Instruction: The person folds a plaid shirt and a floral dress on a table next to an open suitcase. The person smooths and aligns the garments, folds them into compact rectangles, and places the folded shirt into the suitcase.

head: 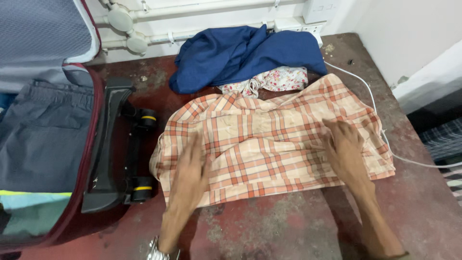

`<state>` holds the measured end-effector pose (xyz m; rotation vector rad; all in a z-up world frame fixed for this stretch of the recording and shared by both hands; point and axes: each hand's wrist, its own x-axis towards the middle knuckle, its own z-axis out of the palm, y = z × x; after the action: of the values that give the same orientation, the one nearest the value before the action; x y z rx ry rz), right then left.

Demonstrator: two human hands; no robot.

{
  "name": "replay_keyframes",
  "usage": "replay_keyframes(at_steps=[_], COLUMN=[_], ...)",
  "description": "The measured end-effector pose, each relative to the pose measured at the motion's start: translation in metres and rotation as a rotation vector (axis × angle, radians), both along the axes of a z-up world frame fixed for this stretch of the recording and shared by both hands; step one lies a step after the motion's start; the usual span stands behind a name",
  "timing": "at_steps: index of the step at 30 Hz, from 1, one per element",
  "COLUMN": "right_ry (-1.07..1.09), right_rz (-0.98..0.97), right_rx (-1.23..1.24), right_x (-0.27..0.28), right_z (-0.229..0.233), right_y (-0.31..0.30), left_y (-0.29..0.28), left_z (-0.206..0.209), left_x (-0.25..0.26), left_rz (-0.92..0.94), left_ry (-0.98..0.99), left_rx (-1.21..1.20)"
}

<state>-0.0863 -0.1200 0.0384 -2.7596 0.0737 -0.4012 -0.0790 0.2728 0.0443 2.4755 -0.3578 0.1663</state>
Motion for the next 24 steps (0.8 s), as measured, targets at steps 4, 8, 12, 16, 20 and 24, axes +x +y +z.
replay_keyframes(at_steps=[4, 8, 12, 16, 20, 24], right_ry=[-0.028, 0.138, 0.244, 0.24, 0.03, -0.042], right_rz=[0.022, -0.02, -0.046, -0.207, -0.183, -0.101], right_rx=[0.115, 0.002, -0.278, -0.013, 0.057, -0.029], right_x=[0.055, 0.116, 0.152, 0.135, 0.076, 0.028], right_z=[0.022, 0.025, 0.025, 0.029, 0.03, 0.032], right_y=[0.002, -0.006, -0.031, -0.059, -0.064, -0.043], left_y=[-0.008, -0.02, -0.019, -0.005, 0.0, -0.005], left_z=[0.022, 0.032, 0.043, 0.057, 0.05, 0.023], left_x=[0.059, 0.117, 0.148, 0.138, 0.079, 0.03], left_rz=[0.046, 0.116, 0.125, 0.256, 0.184, 0.256], left_ry=[-0.192, -0.106, -0.086, -0.074, -0.102, 0.061], left_rx=[-0.174, -0.224, -0.23, -0.477, -0.67, -0.43])
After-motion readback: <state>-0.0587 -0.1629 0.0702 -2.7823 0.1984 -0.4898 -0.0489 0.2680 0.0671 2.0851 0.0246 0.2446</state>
